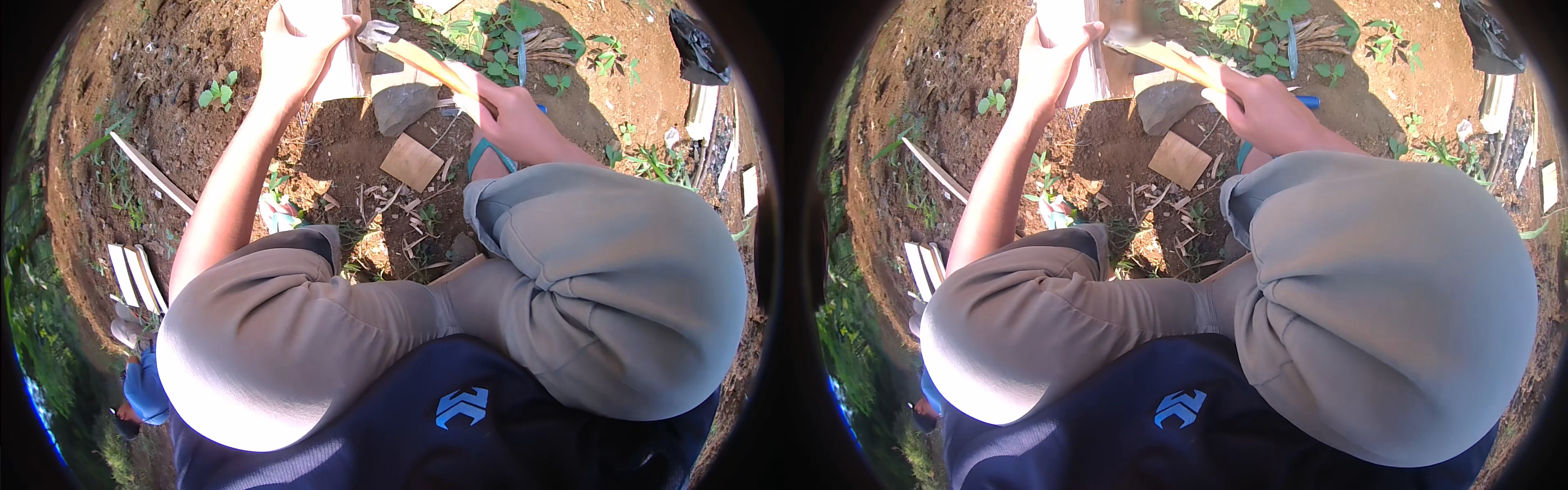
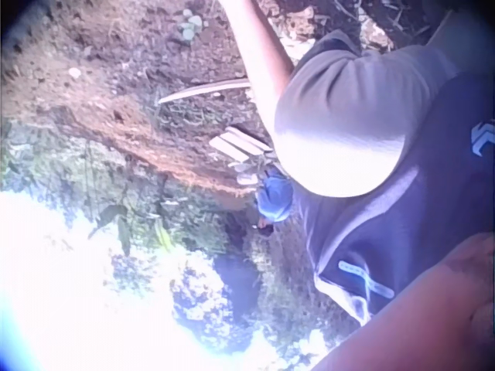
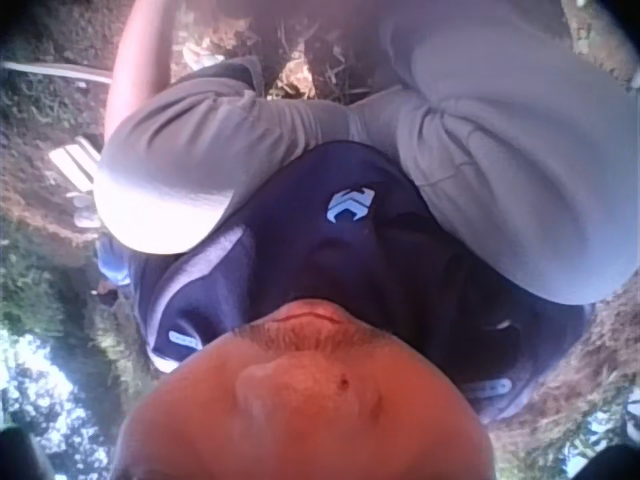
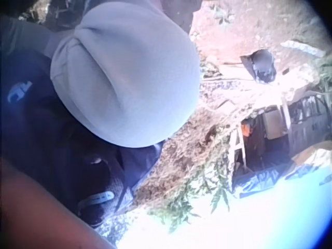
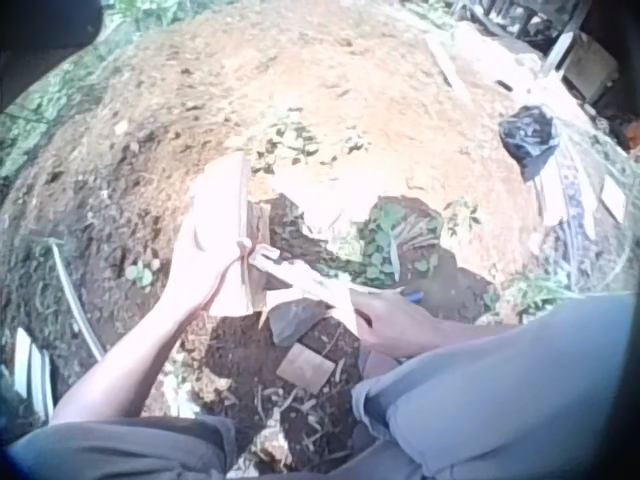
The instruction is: The person hammers nails into wood pieces to assemble a wooden structure while sitting on the ground outdoors.
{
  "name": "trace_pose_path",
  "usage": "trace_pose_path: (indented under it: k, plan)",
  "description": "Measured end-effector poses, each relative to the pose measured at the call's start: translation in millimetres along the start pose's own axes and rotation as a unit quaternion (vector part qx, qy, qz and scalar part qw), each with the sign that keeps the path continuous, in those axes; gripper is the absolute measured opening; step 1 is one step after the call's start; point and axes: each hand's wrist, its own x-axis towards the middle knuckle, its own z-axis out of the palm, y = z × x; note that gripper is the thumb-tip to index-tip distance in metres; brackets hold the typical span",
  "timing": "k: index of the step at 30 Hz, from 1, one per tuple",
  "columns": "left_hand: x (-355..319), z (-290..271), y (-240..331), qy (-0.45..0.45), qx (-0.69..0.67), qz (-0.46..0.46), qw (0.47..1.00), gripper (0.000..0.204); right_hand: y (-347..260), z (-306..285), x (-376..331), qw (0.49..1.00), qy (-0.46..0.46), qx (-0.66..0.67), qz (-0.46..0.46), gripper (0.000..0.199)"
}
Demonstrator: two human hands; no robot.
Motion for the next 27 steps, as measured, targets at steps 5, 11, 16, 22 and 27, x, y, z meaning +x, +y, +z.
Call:
trace_pose_path:
  k: [5,11,16,22,27]
  plan:
    - [-9.4,-1.5,0.0,-0.006,-0.035,-0.022,0.999,0.066,-18.1,-8.0,-2.1,0.998,-0.053,-0.016,0.007,0.047]
    - [-1.6,-0.8,3.5,0.008,-0.019,-0.058,0.998,0.064,-1.1,-2.6,2.8,0.996,-0.061,-0.041,0.041,0.046]
    - [-8.5,-9.3,-3.3,-0.002,-0.023,-0.059,0.998,0.057,27.8,19.2,-6.1,1.000,-0.029,0.005,-0.006,0.043]
    - [-0.3,-20.5,-34.3,-0.032,-0.035,-0.130,0.990,0.074,4.5,9.8,-1.1,0.999,-0.039,0.003,0.006,0.045]
    - [1.4,-37.5,-22.5,-0.003,-0.041,-0.160,0.986,0.060,-3.1,0.6,12.1,0.995,-0.020,0.075,0.060,0.049]
